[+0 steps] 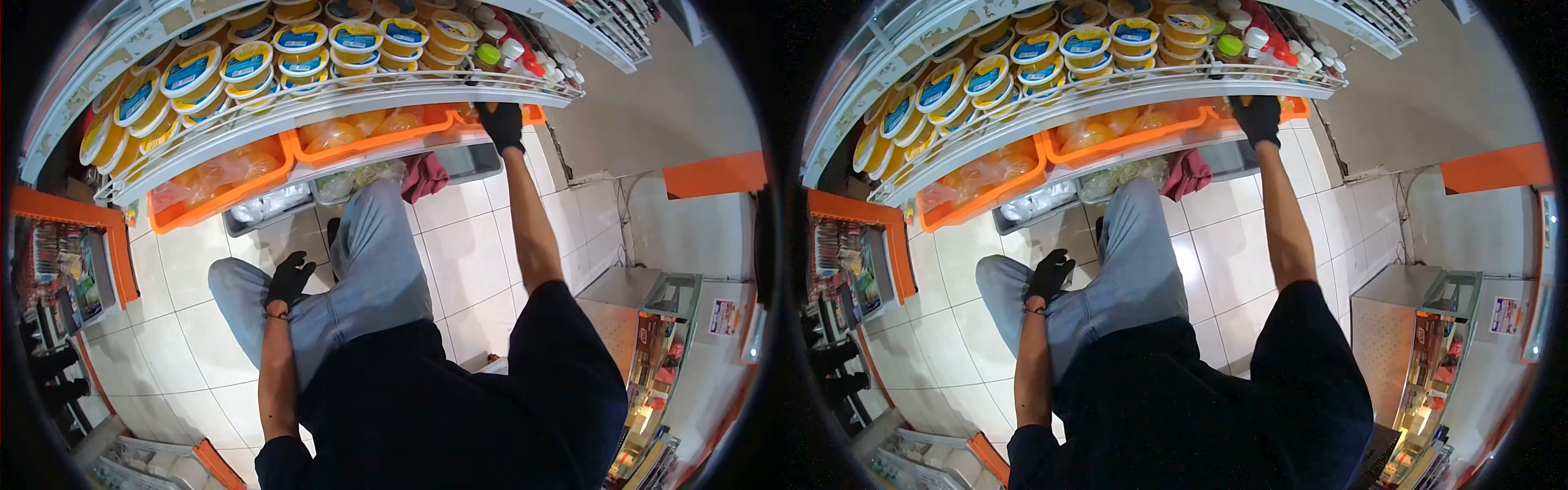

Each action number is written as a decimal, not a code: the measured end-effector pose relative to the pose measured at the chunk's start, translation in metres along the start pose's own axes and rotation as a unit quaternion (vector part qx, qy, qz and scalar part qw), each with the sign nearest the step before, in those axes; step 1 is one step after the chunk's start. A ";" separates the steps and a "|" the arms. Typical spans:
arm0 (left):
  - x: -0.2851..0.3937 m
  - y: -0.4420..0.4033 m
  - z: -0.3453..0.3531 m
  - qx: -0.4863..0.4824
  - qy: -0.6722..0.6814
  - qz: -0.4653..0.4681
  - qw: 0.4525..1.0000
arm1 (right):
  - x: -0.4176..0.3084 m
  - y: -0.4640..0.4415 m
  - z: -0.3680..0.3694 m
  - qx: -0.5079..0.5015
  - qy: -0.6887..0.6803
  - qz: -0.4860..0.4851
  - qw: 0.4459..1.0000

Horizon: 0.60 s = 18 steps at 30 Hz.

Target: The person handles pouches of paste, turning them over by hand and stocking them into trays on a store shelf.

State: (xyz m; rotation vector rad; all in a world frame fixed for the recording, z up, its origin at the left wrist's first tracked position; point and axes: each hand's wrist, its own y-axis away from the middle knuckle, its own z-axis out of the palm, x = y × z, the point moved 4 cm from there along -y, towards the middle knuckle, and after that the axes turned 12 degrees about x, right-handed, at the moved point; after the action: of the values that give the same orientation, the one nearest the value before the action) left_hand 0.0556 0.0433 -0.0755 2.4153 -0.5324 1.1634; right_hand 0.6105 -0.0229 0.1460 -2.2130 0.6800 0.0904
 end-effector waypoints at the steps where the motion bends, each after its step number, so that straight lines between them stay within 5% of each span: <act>1: 0.004 0.000 -0.002 -0.007 -0.004 -0.017 1.000 | 0.004 -0.006 0.013 -0.048 0.038 -0.045 0.997; 8: 0.000 0.004 -0.006 0.007 -0.001 -0.015 1.000 | 0.052 -0.022 0.072 -0.204 0.122 0.108 0.965; 12: 0.005 0.007 -0.008 0.000 0.007 -0.024 1.000 | -0.012 -0.016 0.051 -0.054 0.199 -0.123 0.971; 18: -0.006 0.005 -0.006 0.010 0.038 -0.012 0.999 | 0.000 -0.018 0.057 -0.243 0.087 -0.045 0.965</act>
State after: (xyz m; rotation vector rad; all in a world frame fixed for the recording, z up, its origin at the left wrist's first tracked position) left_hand 0.0460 0.0433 -0.0758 2.3772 -0.4694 1.2515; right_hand 0.6281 0.0279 0.1194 -2.7464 0.7085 0.0158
